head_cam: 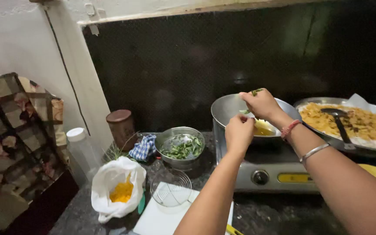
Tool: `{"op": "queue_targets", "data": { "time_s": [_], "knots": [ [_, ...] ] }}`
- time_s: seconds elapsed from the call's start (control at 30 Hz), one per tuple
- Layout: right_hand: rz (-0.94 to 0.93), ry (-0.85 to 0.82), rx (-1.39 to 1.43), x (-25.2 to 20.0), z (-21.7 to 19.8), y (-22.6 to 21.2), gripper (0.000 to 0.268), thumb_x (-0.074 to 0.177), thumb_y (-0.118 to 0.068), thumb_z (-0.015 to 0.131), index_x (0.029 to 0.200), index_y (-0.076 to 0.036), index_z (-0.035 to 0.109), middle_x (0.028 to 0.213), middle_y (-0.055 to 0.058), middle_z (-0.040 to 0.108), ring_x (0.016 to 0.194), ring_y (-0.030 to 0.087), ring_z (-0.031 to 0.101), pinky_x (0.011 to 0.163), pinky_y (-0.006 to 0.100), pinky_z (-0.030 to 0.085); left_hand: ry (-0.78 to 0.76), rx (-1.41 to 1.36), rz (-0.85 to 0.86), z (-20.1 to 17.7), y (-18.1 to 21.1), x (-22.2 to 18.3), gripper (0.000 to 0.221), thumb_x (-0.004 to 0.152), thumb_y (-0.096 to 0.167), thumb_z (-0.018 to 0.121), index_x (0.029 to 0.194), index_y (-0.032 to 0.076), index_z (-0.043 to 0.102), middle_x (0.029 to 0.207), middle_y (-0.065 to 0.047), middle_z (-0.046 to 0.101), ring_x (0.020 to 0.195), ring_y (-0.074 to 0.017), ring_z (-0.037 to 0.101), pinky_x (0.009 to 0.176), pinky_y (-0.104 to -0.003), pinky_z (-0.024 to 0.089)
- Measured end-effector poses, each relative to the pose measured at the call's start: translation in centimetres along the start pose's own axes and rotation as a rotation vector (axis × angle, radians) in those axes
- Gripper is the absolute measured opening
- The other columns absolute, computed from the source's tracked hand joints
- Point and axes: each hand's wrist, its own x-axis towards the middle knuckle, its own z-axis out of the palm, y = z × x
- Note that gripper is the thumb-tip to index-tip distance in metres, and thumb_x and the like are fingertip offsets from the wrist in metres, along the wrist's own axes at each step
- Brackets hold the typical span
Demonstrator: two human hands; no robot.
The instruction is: Frying curry leaves in oil and removing them with a spider strainer.
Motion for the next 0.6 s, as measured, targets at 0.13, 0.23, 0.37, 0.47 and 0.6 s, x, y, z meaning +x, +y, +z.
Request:
{"op": "queue_targets", "data": {
  "time_s": [0.13,0.23,0.37,0.47,0.6],
  "knots": [
    [0.014,-0.002,0.074,-1.2,-0.9,0.0,0.052,0.097,-0.031,0.064,0.052,-0.01,0.05,0.046,-0.002,0.045,0.038,0.011,0.038,0.039,0.033,0.031,0.014,0.058,0.031,1.0,-0.5,-0.8,0.033,0.082,0.034,0.07,0.097,0.006,0.078,0.091,-0.019,0.075,0.094,-0.0367,0.073,0.087,-0.044,0.056],
    [-0.054,0.05,-0.023,-2.2,-1.5,-0.9,0.054,0.098,-0.031,0.064,0.051,-0.008,0.051,0.045,-0.001,0.047,0.039,0.01,0.038,0.04,0.033,0.032,-0.028,0.084,-0.032,0.4,1.0,-2.1,0.032,0.083,0.034,0.068,0.099,0.008,0.078,0.085,-0.018,0.076,0.09,-0.0344,0.076,0.085,-0.043,0.057],
    [-0.059,0.067,-0.047,-3.1,-1.9,-1.7,0.054,0.097,-0.032,0.064,0.051,-0.007,0.051,0.046,0.0,0.047,0.038,0.012,0.04,0.04,0.034,0.033,-0.104,0.095,-0.078,0.6,0.5,-2.6,0.03,0.081,0.031,0.063,0.092,0.008,0.08,0.083,-0.015,0.08,0.088,-0.031,0.078,0.084,-0.042,0.058],
    [-0.082,0.083,-0.138,-2.4,-2.2,0.3,0.055,0.096,-0.035,0.064,0.051,-0.004,0.053,0.045,0.002,0.049,0.039,0.013,0.042,0.041,0.035,0.036,-0.154,0.212,-0.151,2.3,-2.8,-2.1,0.03,0.08,0.029,0.066,0.093,0.007,0.08,0.091,-0.018,0.077,0.093,-0.0344,0.076,0.087,-0.044,0.058],
    [0.024,0.114,-0.242,-4.2,-1.1,-0.6,0.05,0.09,-0.041,0.067,0.061,0.0,0.062,0.05,0.008,0.056,0.044,0.019,0.051,0.048,0.039,0.045,-0.192,0.415,-0.249,4.5,-8.3,-1.9,0.031,0.08,0.022,0.068,0.102,0.003,0.077,0.109,-0.025,0.072,0.108,-0.041,0.069,0.095,-0.047,0.055]
  ]
}}
